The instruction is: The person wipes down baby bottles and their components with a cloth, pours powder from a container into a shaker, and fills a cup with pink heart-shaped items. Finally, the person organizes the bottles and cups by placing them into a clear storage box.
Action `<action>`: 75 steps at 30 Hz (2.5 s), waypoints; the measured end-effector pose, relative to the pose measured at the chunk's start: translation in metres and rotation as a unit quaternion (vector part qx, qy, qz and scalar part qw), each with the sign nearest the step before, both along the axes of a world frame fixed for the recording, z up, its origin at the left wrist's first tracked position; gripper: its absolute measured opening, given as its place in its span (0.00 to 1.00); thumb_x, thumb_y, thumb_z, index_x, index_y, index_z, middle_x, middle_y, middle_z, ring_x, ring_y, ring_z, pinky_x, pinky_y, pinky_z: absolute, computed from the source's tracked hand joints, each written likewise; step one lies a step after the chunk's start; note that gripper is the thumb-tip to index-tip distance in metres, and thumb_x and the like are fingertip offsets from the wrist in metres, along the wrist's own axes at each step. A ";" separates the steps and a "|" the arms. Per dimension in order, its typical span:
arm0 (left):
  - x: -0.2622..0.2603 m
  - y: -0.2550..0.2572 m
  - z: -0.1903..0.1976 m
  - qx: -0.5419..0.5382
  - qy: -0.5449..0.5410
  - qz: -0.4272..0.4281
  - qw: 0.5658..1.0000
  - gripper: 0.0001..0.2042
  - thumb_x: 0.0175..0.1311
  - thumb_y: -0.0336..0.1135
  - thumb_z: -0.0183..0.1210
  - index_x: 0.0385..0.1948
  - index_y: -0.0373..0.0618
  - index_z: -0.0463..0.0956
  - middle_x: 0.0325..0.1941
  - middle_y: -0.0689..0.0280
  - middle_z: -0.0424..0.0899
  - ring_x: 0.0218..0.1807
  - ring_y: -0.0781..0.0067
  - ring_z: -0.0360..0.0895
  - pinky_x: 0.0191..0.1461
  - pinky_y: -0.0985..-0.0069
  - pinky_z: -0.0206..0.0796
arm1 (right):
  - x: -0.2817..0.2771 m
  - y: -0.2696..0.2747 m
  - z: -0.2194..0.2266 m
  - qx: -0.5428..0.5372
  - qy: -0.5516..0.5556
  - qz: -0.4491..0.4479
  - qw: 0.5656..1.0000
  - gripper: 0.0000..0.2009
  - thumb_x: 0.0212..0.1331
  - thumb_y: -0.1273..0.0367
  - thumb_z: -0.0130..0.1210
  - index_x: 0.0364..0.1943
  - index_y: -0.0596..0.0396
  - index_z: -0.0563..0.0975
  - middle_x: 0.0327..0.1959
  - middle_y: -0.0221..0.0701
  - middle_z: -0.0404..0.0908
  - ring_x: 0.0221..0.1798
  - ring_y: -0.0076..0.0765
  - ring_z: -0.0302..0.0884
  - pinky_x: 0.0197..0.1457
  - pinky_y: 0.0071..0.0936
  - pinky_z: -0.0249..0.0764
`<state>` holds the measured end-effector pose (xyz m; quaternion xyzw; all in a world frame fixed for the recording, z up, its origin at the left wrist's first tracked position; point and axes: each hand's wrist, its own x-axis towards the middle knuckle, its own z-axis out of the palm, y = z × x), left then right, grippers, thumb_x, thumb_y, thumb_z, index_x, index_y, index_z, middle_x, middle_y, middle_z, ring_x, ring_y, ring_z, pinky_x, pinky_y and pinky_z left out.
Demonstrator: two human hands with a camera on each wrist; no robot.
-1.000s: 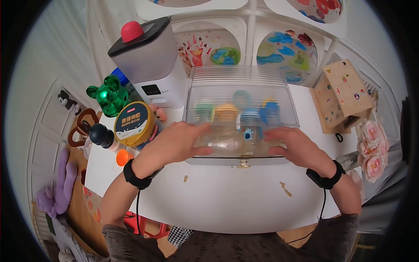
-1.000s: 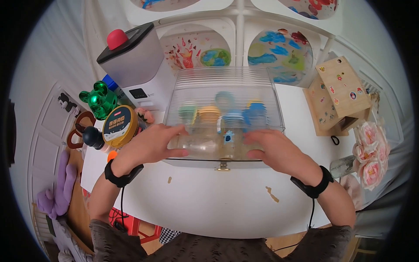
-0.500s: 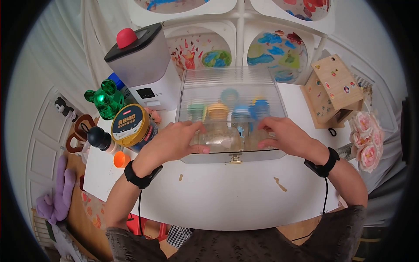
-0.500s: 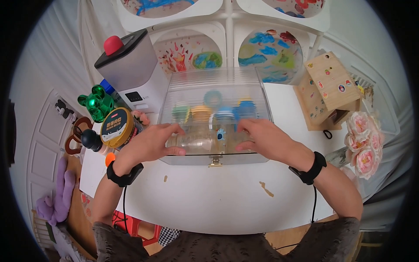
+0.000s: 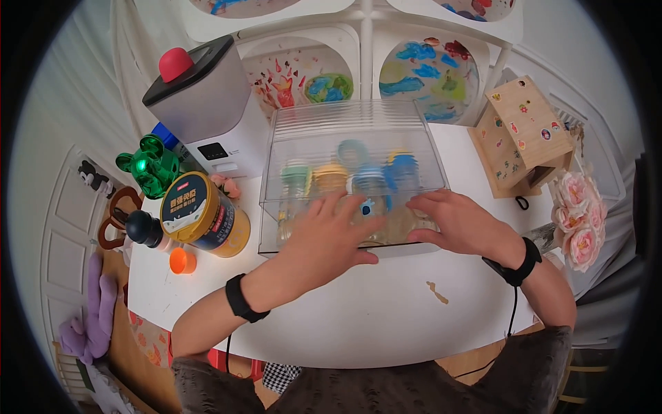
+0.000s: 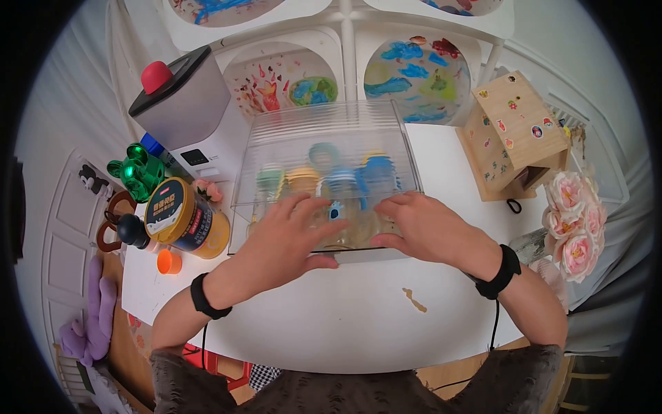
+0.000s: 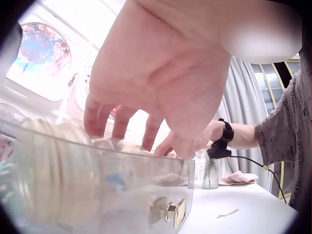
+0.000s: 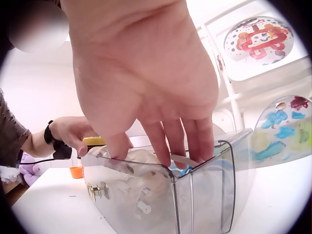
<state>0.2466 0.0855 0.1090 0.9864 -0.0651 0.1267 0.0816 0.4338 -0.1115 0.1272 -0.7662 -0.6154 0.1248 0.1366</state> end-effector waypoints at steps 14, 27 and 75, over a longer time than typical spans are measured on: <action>0.022 0.023 -0.013 0.085 0.045 -0.060 0.994 0.16 0.70 0.50 0.58 0.43 0.49 0.85 0.60 0.64 0.82 0.69 0.45 0.65 0.69 0.46 0.58 | 0.018 0.014 0.028 -0.059 0.071 0.013 0.996 0.28 0.56 0.54 0.69 0.56 0.58 0.78 0.34 0.40 0.83 0.39 0.47 0.83 0.44 0.38 0.77; 0.069 0.017 0.001 0.250 0.195 -0.145 0.937 0.23 0.66 0.50 0.58 0.62 0.55 0.79 0.73 0.71 0.71 0.77 0.44 0.56 0.79 0.49 0.43 | 0.015 0.019 0.015 -0.086 0.168 -0.005 0.982 0.32 0.54 0.56 0.73 0.64 0.49 0.76 0.19 0.29 0.73 0.23 0.29 0.72 0.31 0.28 0.69; 0.073 0.014 0.002 0.344 0.159 -0.165 0.911 0.31 0.54 0.43 0.68 0.63 0.49 0.78 0.67 0.66 0.79 0.73 0.31 0.63 0.70 0.46 0.63 | 0.030 0.035 0.021 -0.289 0.209 -0.039 0.933 0.37 0.60 0.44 0.57 0.70 0.50 0.72 0.40 0.42 0.86 0.37 0.42 0.84 0.47 0.37 0.78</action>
